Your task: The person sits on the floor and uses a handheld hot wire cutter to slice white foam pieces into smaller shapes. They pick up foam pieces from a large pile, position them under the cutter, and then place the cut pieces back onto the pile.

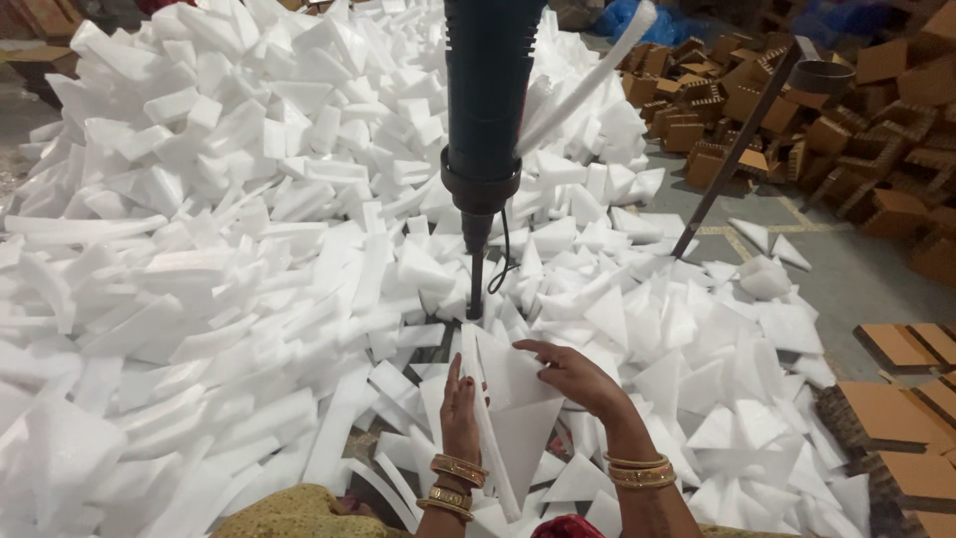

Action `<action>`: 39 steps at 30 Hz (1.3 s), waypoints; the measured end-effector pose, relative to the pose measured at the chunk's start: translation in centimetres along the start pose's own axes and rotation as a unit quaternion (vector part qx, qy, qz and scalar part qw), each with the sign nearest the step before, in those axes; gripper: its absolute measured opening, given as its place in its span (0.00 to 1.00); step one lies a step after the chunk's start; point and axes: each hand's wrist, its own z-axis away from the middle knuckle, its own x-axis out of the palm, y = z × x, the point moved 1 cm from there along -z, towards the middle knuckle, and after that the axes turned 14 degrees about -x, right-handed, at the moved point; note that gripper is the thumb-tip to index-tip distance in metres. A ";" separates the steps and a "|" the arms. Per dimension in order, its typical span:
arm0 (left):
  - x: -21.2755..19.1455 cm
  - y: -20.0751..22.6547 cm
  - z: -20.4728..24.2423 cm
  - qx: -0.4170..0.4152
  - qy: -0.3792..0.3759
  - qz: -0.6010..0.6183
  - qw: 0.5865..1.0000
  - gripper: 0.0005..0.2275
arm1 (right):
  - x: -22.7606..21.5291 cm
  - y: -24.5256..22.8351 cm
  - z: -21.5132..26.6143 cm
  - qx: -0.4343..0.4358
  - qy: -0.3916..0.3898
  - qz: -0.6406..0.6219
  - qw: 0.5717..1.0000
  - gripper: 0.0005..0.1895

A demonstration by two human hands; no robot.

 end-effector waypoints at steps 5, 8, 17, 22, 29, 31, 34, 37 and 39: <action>0.0 -0.6 -0.3 -0.001 0.006 -0.024 1.000 0.24 | 0.4 0.3 -0.1 0.014 0.007 -0.008 1.000 0.31; 0.3 -0.4 -0.4 0.008 -0.002 -0.014 1.000 0.24 | 0.5 -0.4 0.0 0.026 0.013 0.014 0.999 0.29; 0.4 0.0 -0.1 0.011 -0.011 -0.041 0.999 0.24 | 0.5 -0.6 0.1 0.038 0.024 0.032 0.998 0.26; 0.6 0.0 0.1 -0.005 -0.001 -0.054 0.999 0.24 | 0.2 0.5 0.0 0.020 0.021 0.039 0.999 0.27; 0.0 -2.0 -1.1 0.011 -0.007 -0.011 1.000 0.24 | 0.6 0.1 -0.4 0.036 0.017 -0.001 0.999 0.27; 0.0 -2.4 -1.1 -0.021 -0.017 0.036 0.999 0.25 | 0.6 0.1 0.0 0.053 0.024 -0.002 0.998 0.26; 0.0 -2.5 -0.9 -0.041 -0.032 0.071 0.996 0.25 | 0.6 0.5 -0.2 0.036 0.020 -0.007 0.999 0.26; 0.1 -2.7 -0.9 -0.016 -0.026 0.047 0.998 0.25 | 0.5 0.9 -0.2 0.039 0.021 -0.003 0.999 0.26; 0.2 -2.7 -1.0 -0.007 -0.030 0.056 0.998 0.25 | 0.5 1.0 -0.1 0.049 0.023 0.005 0.999 0.26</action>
